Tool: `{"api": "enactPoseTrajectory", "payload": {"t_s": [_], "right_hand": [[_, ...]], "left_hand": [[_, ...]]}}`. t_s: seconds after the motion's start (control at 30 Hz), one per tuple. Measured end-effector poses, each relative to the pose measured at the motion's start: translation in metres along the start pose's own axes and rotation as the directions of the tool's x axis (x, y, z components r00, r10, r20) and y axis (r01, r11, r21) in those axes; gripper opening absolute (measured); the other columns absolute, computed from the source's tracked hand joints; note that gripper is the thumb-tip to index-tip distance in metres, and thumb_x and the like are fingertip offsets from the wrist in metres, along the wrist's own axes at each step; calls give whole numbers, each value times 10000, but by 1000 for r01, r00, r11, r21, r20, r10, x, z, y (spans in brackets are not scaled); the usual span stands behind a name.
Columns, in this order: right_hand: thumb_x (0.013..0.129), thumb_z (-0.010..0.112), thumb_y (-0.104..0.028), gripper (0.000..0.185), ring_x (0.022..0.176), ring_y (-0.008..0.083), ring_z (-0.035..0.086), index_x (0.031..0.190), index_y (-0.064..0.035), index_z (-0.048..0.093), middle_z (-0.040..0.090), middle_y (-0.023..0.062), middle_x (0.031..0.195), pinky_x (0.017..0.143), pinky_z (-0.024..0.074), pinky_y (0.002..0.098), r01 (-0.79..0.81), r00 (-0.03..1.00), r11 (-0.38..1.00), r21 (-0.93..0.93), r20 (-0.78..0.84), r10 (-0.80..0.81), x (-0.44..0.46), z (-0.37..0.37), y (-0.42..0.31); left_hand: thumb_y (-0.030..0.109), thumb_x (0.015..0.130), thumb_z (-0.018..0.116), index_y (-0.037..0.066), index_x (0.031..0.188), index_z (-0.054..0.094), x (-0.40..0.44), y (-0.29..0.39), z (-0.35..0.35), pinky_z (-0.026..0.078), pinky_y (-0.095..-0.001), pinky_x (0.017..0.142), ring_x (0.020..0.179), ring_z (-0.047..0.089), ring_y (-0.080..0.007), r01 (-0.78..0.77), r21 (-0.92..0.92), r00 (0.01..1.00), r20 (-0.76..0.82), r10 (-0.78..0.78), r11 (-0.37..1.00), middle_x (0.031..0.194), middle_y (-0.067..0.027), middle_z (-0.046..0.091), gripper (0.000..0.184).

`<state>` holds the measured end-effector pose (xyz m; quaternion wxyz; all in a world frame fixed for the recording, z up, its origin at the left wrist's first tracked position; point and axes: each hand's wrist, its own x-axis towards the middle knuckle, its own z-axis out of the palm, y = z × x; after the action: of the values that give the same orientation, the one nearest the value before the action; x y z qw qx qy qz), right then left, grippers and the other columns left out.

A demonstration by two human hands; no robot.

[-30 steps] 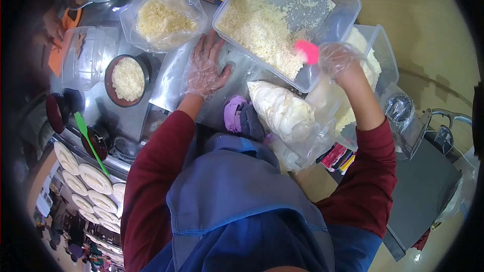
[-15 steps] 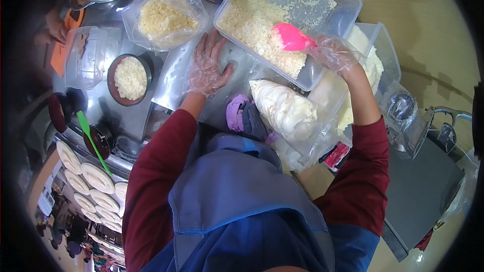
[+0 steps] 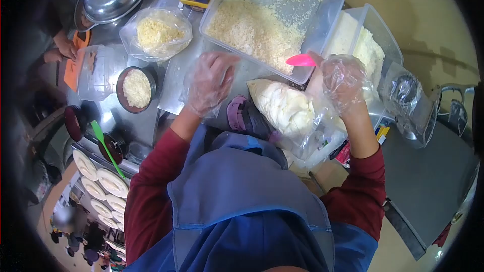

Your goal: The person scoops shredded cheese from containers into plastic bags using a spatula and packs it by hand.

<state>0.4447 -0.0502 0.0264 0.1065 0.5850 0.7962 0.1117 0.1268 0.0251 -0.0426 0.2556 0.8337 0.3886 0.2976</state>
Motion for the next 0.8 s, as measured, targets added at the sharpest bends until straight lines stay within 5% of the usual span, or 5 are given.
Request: {"api": "enactPoseTrajectory", "payload": {"t_s": [0.13,0.2,0.3,0.57,0.8], "right_hand": [[881,583,-93,506,665,233,574,1351,-263,501,542,91,716,605,461,363,-145,926,841,-522,-371,-70,0,-37,-20],[867,558,-64,476,624,223,559,1308,-245,553,545,119,709,612,463,351,-321,946,867,380,88,312,-2,-82,-15],[869,548,-75,464,623,175,553,1310,-219,557,559,106,708,625,463,326,-471,826,585,660,97,555,-28,-103,-18],[893,544,-117,440,616,124,530,1324,-208,545,545,83,655,618,442,297,-645,599,295,705,228,768,-106,-98,-25],[890,569,-103,422,644,118,532,1308,-165,557,584,89,710,638,449,286,-633,545,214,744,233,805,-136,-97,-28]], "left_hand": [[124,816,638,143,1079,625,73,-5,-4,471,-392,824,908,588,-271,-141,61,954,275,120,988,985,-75,600,264],[117,800,641,151,1055,656,97,-36,17,489,-388,808,887,613,-269,-344,-115,800,484,355,932,951,-79,634,258],[91,776,632,118,990,684,126,-39,25,498,-381,819,894,633,-279,-145,-164,616,757,219,976,936,-100,667,223],[179,807,615,127,1010,680,145,-31,37,456,-380,927,1014,596,-290,-585,-10,313,920,237,811,1023,-105,658,220],[313,857,611,114,993,665,145,-8,33,462,-401,887,958,602,-297,-565,267,443,897,14,781,964,-118,638,247]]}}
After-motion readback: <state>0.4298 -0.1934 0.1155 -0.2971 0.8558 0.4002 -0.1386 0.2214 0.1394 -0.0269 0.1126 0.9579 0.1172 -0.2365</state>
